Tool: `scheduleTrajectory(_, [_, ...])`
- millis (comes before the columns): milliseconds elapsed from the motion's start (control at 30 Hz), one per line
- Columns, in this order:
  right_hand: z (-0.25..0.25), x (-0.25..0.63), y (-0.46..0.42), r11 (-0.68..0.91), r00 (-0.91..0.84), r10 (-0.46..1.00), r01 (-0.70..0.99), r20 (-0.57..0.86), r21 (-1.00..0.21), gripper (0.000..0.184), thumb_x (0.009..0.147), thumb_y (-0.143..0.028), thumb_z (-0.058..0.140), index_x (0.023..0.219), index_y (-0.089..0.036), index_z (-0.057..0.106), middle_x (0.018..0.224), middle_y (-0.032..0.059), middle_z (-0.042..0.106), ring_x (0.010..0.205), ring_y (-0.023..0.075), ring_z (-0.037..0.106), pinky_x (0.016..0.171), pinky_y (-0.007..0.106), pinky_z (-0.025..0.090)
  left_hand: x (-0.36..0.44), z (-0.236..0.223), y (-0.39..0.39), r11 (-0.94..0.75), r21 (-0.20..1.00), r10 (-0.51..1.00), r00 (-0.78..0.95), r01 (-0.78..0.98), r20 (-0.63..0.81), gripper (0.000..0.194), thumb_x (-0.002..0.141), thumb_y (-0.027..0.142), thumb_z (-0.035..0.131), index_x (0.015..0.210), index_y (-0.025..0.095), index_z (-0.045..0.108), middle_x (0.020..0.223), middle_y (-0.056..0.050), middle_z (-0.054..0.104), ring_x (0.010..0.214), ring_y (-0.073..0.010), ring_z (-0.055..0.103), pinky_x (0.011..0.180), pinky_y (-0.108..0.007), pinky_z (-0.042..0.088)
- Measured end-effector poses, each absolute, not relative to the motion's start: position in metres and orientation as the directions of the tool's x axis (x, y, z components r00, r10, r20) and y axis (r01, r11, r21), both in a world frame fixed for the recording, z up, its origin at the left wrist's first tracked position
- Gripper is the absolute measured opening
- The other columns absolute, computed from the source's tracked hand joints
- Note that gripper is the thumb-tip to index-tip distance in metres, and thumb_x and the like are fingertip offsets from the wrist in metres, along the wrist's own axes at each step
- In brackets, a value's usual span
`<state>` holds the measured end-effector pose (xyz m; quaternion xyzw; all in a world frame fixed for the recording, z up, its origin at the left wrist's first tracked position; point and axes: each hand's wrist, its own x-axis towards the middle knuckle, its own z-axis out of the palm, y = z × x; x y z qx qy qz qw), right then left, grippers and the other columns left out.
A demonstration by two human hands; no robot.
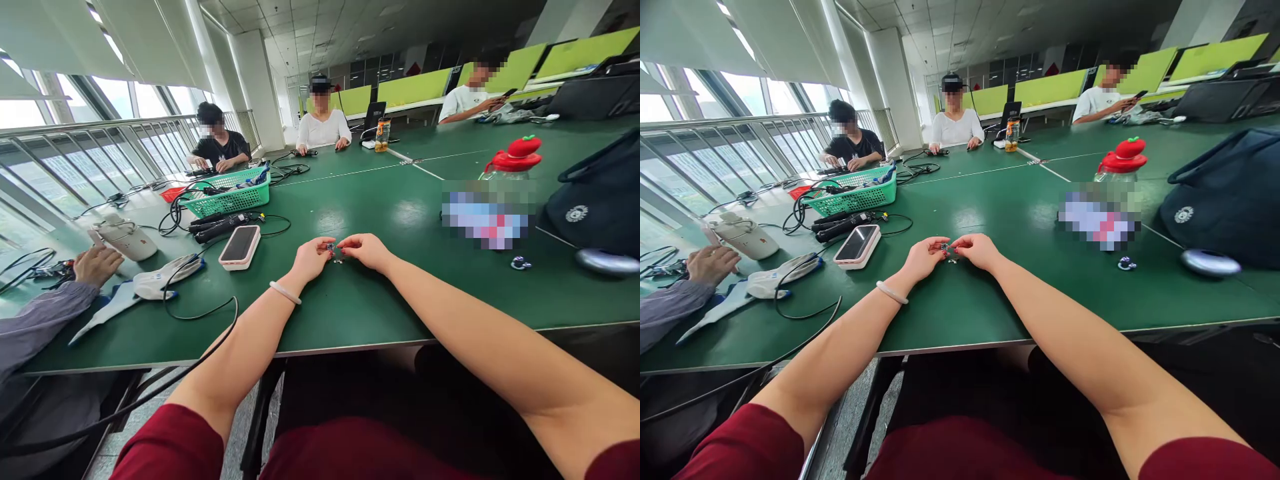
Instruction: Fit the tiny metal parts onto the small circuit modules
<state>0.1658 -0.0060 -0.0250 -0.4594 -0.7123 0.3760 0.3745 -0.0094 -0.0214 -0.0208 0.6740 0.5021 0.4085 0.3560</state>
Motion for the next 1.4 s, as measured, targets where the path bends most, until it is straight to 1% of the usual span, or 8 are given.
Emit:
scheduleTrajectory(267, [-0.025,0.166,-0.013,0.265,-0.224,0.956,0.372,0.191,-0.889,0.022,0.074,-0.034,0.061,0.078,-0.014,0.070,0.061,0.0018,0.064,0.055,0.0114,0.054,0.055,0.025,0.042,-0.009,-0.008,-0.034,-0.354,0.786,0.934,0.225,0.506,0.276,0.033,0.072,0.014,0.068,0.105,0.018,0.070,0.081,-0.004,0.068,0.075,-0.0157,0.064,0.082,-0.033,0.051])
scheduleTrajectory(433, [-0.023,0.165,-0.017,0.324,-0.200,0.945,0.463,0.258,-0.825,0.026,0.075,-0.040,0.060,0.069,-0.016,0.067,0.060,0.0005,0.062,0.056,0.0121,0.051,0.057,0.026,0.038,-0.013,-0.008,-0.034,-0.413,0.712,0.910,0.281,0.568,0.304,0.033,0.074,0.018,0.067,0.106,0.020,0.069,0.076,-0.002,0.068,0.073,-0.0155,0.063,0.079,-0.032,0.050])
scheduleTrajectory(667, [-0.019,0.161,-0.025,0.424,-0.221,0.905,0.540,0.364,-0.727,0.024,0.079,-0.039,0.057,0.073,-0.017,0.067,0.066,0.0017,0.065,0.062,0.0143,0.053,0.062,0.027,0.037,-0.015,-0.005,-0.034,-0.448,0.659,0.894,0.307,0.604,0.326,0.031,0.075,0.021,0.066,0.106,0.023,0.069,0.076,-0.001,0.068,0.070,-0.0143,0.061,0.075,-0.029,0.048])
scheduleTrajectory(800, [-0.018,0.161,-0.027,0.459,-0.239,0.887,0.551,0.395,-0.697,0.025,0.081,-0.038,0.055,0.073,-0.018,0.066,0.068,0.0020,0.065,0.063,0.0143,0.052,0.063,0.027,0.037,-0.015,-0.007,-0.034,-0.448,0.712,0.893,0.312,0.540,0.325,0.033,0.073,0.019,0.067,0.107,0.021,0.068,0.074,0.000,0.067,0.067,-0.0126,0.060,0.073,-0.028,0.048])
scheduleTrajectory(967, [-0.017,0.160,-0.029,0.485,-0.253,0.873,0.551,0.417,-0.679,0.024,0.082,-0.039,0.055,0.072,-0.018,0.063,0.066,0.0008,0.063,0.060,0.0133,0.051,0.060,0.026,0.036,-0.015,-0.010,-0.032,-0.356,0.886,0.910,0.324,0.298,0.257,0.045,0.070,0.016,0.067,0.115,0.016,0.062,0.067,0.003,0.062,0.064,-0.0095,0.059,0.070,-0.025,0.048])
scheduleTrajectory(1067, [-0.015,0.158,-0.031,0.519,-0.295,0.853,0.572,0.431,-0.635,0.023,0.083,-0.038,0.055,0.073,-0.018,0.063,0.068,0.0009,0.063,0.061,0.0131,0.051,0.060,0.025,0.036,-0.015,-0.010,-0.031,-0.311,0.923,0.909,0.354,0.227,0.219,0.046,0.069,0.015,0.067,0.115,0.013,0.060,0.062,0.005,0.058,0.062,-0.0082,0.057,0.070,-0.024,0.047])
scheduleTrajectory(1233, [-0.017,0.160,-0.028,0.525,-0.365,0.850,0.645,0.381,-0.555,0.023,0.087,-0.033,0.051,0.079,-0.018,0.067,0.075,0.0026,0.065,0.066,0.0137,0.053,0.062,0.025,0.037,-0.016,-0.009,-0.028,-0.349,0.843,0.918,0.332,0.409,0.219,0.038,0.069,0.013,0.062,0.107,0.015,0.064,0.058,0.007,0.052,0.055,-0.0066,0.049,0.061,-0.021,0.041])
scheduleTrajectory(1400, [-0.020,0.166,-0.023,0.551,-0.454,0.834,0.659,0.314,-0.513,0.012,0.074,-0.025,0.069,0.085,-0.021,0.072,0.083,0.0015,0.066,0.071,0.0142,0.055,0.068,0.025,0.040,-0.023,-0.010,-0.027,-0.343,0.771,0.937,0.258,0.536,0.238,0.023,0.069,0.017,0.062,0.091,0.018,0.068,0.059,0.005,0.055,0.058,-0.0094,0.050,0.062,-0.024,0.039])
